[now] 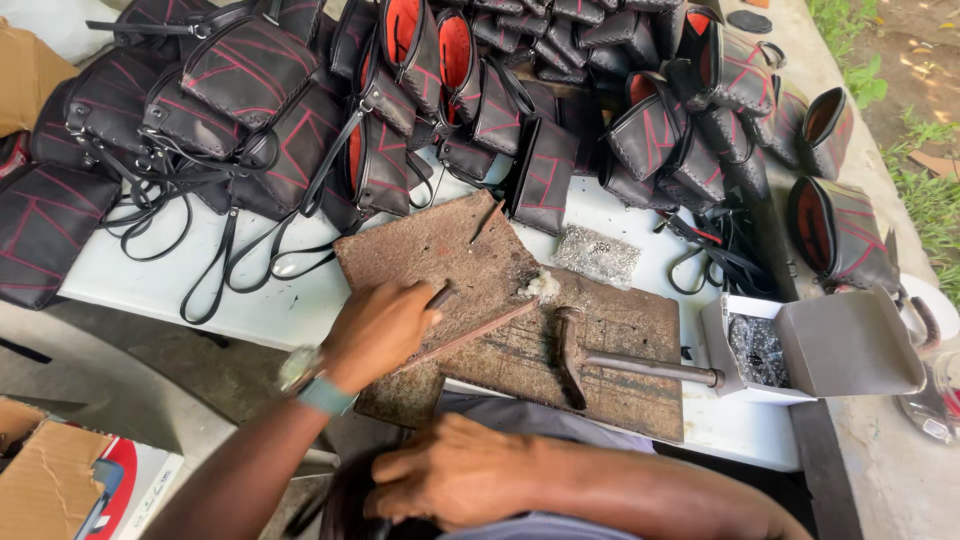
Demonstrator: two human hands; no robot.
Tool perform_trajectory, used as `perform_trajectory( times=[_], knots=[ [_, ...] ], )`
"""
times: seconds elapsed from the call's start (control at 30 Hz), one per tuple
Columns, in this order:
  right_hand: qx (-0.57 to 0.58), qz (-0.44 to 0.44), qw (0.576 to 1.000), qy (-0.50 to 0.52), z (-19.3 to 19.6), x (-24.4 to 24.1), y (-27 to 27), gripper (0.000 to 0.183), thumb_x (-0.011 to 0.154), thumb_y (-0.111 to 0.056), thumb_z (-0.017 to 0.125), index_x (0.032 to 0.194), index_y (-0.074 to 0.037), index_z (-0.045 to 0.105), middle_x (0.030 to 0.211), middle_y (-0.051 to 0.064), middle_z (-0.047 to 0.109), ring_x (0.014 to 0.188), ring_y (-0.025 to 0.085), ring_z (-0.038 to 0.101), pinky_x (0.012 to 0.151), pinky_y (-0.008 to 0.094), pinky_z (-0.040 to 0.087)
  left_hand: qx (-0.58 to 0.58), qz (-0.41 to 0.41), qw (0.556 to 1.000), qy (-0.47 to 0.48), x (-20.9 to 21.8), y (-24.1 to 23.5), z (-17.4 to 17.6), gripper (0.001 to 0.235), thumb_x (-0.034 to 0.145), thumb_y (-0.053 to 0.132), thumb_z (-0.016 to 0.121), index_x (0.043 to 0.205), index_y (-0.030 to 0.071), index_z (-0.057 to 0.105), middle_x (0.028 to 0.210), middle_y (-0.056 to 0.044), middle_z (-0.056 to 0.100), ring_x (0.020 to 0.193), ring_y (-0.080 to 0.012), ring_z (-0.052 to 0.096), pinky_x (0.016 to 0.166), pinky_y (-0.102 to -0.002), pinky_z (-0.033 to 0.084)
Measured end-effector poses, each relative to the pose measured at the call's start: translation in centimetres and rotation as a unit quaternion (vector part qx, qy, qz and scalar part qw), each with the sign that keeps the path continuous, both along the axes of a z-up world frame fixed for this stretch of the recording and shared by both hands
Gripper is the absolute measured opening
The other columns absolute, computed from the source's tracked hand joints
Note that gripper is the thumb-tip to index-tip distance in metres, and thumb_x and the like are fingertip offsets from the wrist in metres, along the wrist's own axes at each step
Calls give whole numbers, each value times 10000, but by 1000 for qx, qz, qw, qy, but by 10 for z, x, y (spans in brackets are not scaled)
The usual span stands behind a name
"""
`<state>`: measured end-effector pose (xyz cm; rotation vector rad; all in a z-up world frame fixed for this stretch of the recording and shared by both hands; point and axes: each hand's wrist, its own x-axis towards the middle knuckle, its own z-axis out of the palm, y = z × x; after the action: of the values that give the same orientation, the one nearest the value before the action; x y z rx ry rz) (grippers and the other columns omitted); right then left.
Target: The person repairs small black pouches with red stitching by attaching metal rivets to the zipper pull tabs. They use a metal punch and hammer to secure the rivets, then test the zipper function on each pouch before moving to the next.
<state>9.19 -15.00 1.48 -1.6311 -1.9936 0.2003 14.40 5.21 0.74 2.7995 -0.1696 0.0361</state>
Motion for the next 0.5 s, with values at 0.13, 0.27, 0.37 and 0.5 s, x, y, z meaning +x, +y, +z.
perform_trajectory(
  times=[0.13,0.27,0.37,0.5],
  knots=[
    [45,-67,989,124,38,9,-54,298,915,-57,744,1211,-84,727,965,45,657,885,225,700,719,362,566,60,-95,993,-18,46,-11,-25,188,931,251,651,1017,89,694,917,-145,705,849,-339,714,739,-484,562],
    [178,-231,950,112,57,32,-97,270,877,29,683,1119,-71,746,1107,72,745,1053,275,773,886,358,654,59,-143,988,-8,64,-2,-35,232,915,272,666,1008,61,692,1018,-178,674,953,-391,671,795,-514,532],
    [228,-328,916,-42,63,44,-109,300,807,23,733,1086,-84,737,1083,83,723,977,265,755,794,338,629,-88,-65,975,-191,34,11,-5,261,956,247,640,1099,39,705,1028,-195,700,986,-404,668,839,-496,513],
    [217,-395,880,-147,66,49,-111,386,723,33,740,1085,-99,762,1048,88,739,879,267,734,711,357,587,-373,84,900,-209,-36,9,59,393,1047,353,535,1294,72,653,1242,-90,735,1109,-181,692,963,-346,528]
  ],
)
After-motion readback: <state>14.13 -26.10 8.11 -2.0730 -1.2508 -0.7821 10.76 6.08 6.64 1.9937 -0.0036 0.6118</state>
